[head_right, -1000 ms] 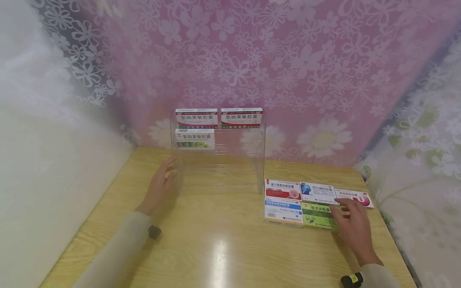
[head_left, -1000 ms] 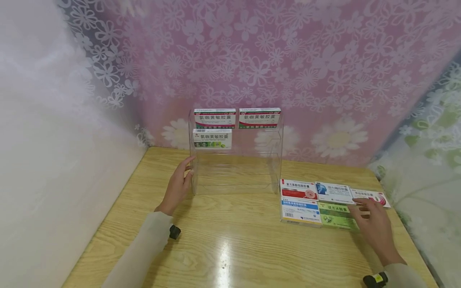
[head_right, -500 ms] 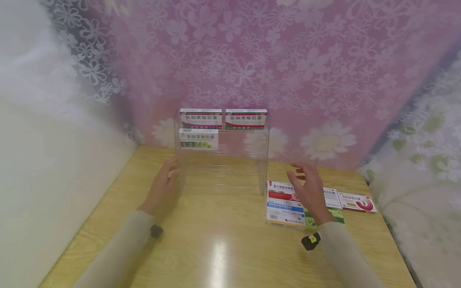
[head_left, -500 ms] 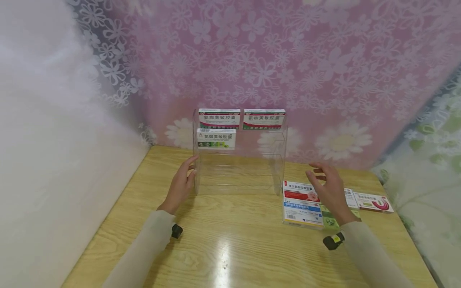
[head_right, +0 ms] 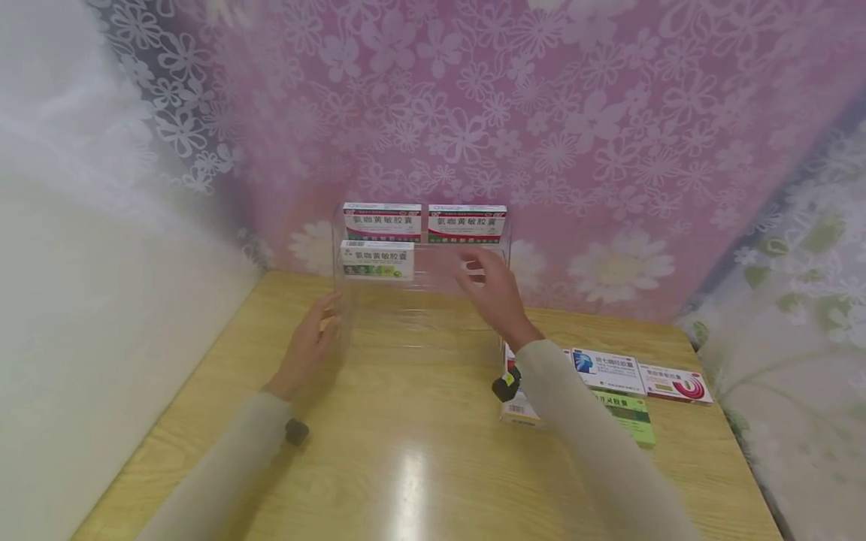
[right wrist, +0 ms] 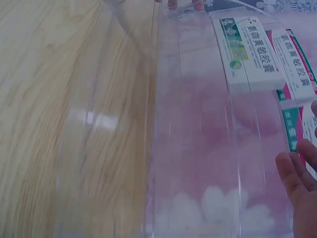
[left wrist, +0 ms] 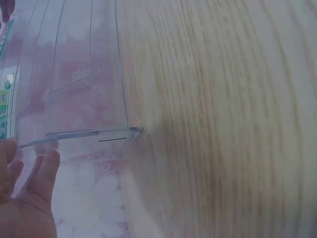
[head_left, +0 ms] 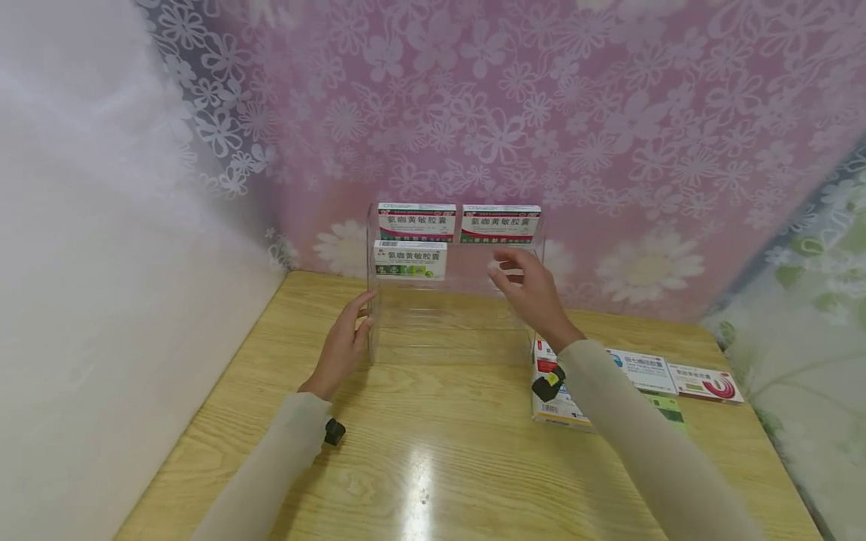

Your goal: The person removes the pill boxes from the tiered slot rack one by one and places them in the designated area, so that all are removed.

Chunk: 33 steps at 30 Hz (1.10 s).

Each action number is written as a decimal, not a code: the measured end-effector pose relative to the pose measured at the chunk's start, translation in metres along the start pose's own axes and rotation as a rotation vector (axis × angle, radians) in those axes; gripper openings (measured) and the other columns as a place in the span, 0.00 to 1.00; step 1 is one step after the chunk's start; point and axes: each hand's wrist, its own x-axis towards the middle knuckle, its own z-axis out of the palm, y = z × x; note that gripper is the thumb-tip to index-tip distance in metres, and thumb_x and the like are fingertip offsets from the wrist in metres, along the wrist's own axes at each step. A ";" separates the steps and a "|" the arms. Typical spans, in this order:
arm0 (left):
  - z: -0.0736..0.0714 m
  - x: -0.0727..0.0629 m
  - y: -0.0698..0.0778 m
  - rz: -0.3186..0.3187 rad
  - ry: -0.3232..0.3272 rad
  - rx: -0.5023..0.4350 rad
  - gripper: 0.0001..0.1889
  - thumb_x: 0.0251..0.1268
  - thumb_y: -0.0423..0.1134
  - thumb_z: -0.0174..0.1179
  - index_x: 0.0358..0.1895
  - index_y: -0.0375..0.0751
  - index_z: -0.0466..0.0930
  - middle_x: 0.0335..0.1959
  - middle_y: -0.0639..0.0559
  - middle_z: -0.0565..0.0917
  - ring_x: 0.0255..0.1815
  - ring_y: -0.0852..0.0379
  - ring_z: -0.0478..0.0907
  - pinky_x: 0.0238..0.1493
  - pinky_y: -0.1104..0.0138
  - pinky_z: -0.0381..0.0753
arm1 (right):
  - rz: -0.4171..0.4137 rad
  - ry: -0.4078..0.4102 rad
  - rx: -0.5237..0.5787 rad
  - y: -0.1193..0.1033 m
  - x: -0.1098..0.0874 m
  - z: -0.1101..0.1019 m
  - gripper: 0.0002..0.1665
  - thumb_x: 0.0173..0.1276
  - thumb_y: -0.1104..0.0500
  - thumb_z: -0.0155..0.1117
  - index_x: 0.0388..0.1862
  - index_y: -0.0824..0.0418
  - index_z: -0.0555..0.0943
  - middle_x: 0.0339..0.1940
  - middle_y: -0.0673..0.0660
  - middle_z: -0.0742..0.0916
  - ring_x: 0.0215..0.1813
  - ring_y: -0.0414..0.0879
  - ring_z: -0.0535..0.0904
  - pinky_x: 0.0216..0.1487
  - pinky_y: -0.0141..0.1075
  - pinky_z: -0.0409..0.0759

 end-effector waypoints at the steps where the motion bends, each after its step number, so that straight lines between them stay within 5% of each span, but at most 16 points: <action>1: 0.000 0.000 0.000 -0.001 0.001 0.000 0.32 0.86 0.28 0.54 0.86 0.51 0.62 0.86 0.41 0.65 0.76 0.35 0.76 0.67 0.39 0.85 | 0.006 -0.011 0.005 -0.001 0.005 0.005 0.27 0.84 0.53 0.66 0.76 0.60 0.78 0.72 0.61 0.83 0.69 0.58 0.81 0.71 0.58 0.83; 17: 0.001 -0.001 0.002 0.027 0.028 0.028 0.31 0.85 0.26 0.56 0.85 0.48 0.63 0.83 0.38 0.69 0.73 0.34 0.79 0.64 0.40 0.87 | 0.033 -0.091 0.079 -0.029 0.050 0.066 0.27 0.83 0.60 0.66 0.77 0.63 0.77 0.66 0.65 0.82 0.68 0.59 0.83 0.70 0.52 0.85; 26: 0.000 0.000 0.006 0.015 0.008 0.043 0.31 0.86 0.28 0.55 0.85 0.49 0.62 0.84 0.40 0.67 0.75 0.35 0.78 0.65 0.41 0.87 | 0.100 -0.168 0.061 -0.022 0.052 0.075 0.27 0.82 0.61 0.68 0.76 0.63 0.77 0.59 0.63 0.87 0.66 0.58 0.85 0.70 0.51 0.85; 33: 0.001 0.000 0.001 0.031 0.020 0.021 0.32 0.85 0.27 0.55 0.85 0.49 0.63 0.84 0.40 0.67 0.74 0.33 0.78 0.64 0.39 0.87 | 0.098 -0.101 0.066 -0.030 0.046 0.060 0.27 0.84 0.58 0.67 0.76 0.62 0.75 0.61 0.64 0.86 0.68 0.61 0.84 0.69 0.54 0.86</action>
